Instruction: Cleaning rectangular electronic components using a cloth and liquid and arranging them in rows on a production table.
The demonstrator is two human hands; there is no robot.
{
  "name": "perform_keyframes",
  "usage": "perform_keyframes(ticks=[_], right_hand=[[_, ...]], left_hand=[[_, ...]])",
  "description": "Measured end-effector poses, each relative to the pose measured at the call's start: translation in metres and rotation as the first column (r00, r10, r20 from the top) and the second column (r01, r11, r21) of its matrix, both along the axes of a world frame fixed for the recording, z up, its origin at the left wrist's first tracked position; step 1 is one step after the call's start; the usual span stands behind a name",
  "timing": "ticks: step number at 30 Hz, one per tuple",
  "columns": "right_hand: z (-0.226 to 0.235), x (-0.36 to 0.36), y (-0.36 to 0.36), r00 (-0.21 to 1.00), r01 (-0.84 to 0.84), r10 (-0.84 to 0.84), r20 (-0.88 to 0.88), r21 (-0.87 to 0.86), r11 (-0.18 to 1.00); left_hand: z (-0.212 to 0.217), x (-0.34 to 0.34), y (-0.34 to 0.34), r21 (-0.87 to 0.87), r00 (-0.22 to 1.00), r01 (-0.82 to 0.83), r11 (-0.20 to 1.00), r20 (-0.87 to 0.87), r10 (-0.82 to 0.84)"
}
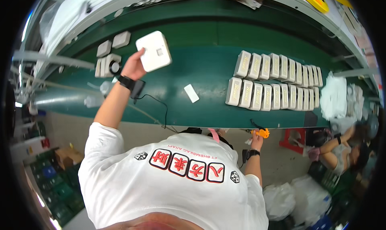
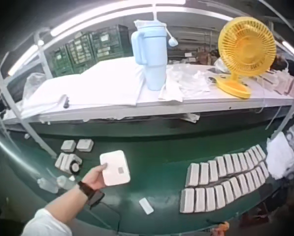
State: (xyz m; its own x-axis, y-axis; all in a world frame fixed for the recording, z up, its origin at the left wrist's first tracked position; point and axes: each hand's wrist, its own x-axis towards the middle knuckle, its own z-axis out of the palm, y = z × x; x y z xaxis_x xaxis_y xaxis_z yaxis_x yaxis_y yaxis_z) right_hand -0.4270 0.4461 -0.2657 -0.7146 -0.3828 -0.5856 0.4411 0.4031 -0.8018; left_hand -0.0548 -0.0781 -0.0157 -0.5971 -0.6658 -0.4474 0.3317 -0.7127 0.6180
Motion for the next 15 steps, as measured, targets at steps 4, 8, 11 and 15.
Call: perform_keyframes(ticks=[4,8,11,15], right_hand=[[0.058,-0.009,0.006,0.730,-0.179,0.149,-0.667,0.023,0.984],[0.161,-0.018,-0.038,0.762,-0.240,0.035,-0.647,-0.231,0.943],[0.216,-0.019,-0.072,0.803,-0.573,0.387,-0.453,-0.406,0.712],[0.271,0.041,-0.131,0.227,-0.972,0.771,-0.594,-0.184,0.145]], left_hand=[[0.022,0.001,0.128,-0.039,0.985,-0.163,0.986,0.058,0.165],[0.005,0.016,0.213,-0.068,0.932,-0.351,0.934,0.071,0.356],[-0.008,0.029,0.258,-0.078,0.887,-0.449,0.890,0.082,0.455],[-0.023,0.049,0.304,-0.167,0.807,-0.556,0.814,0.126,0.577]])
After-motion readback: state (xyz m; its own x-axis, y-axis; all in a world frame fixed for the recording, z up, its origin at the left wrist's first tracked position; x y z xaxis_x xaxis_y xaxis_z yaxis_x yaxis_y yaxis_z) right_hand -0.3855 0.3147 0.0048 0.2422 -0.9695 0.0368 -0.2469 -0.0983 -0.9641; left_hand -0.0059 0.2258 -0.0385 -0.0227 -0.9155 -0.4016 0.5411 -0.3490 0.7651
